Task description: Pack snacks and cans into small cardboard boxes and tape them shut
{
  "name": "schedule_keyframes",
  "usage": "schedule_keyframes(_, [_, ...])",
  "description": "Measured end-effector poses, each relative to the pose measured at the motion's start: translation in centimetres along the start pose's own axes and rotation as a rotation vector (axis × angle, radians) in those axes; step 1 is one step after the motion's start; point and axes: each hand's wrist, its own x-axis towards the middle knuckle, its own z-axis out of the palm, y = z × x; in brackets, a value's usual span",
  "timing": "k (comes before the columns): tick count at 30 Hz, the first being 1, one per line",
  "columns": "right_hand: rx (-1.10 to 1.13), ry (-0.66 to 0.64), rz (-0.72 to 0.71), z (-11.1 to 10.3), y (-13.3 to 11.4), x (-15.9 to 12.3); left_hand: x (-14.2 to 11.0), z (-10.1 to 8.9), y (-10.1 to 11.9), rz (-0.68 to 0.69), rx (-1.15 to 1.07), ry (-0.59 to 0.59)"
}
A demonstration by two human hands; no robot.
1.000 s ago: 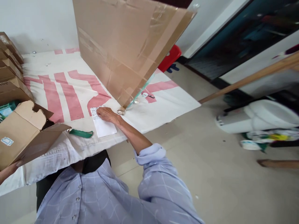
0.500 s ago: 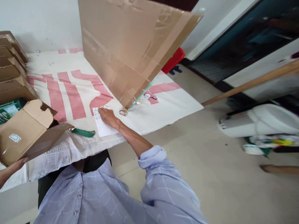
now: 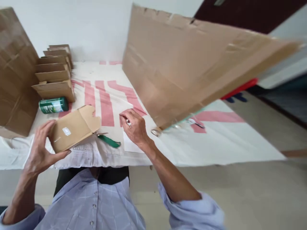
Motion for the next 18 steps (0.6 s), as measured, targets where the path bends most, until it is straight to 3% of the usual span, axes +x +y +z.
schedule_keyframes(3, [0.141, 0.043, -0.254, 0.1, -6.5, 2.1, -0.2, 0.2, 0.5, -0.014, -0.01, -0.024])
schedule_keyframes(7, [0.114, -0.085, -0.489, 1.8, -12.7, 3.9, -0.5, 0.5, 1.1, 0.003, -0.022, -0.036])
schedule_keyframes(11, [-0.027, -0.154, -0.638, 3.8, -14.5, 4.6, -0.8, 0.7, 1.3, -0.008, -0.043, -0.053])
schedule_keyframes(18, [-0.08, -0.203, -0.657, 4.3, -14.7, 4.5, -0.8, 0.9, 1.3, -0.014, -0.089, -0.048])
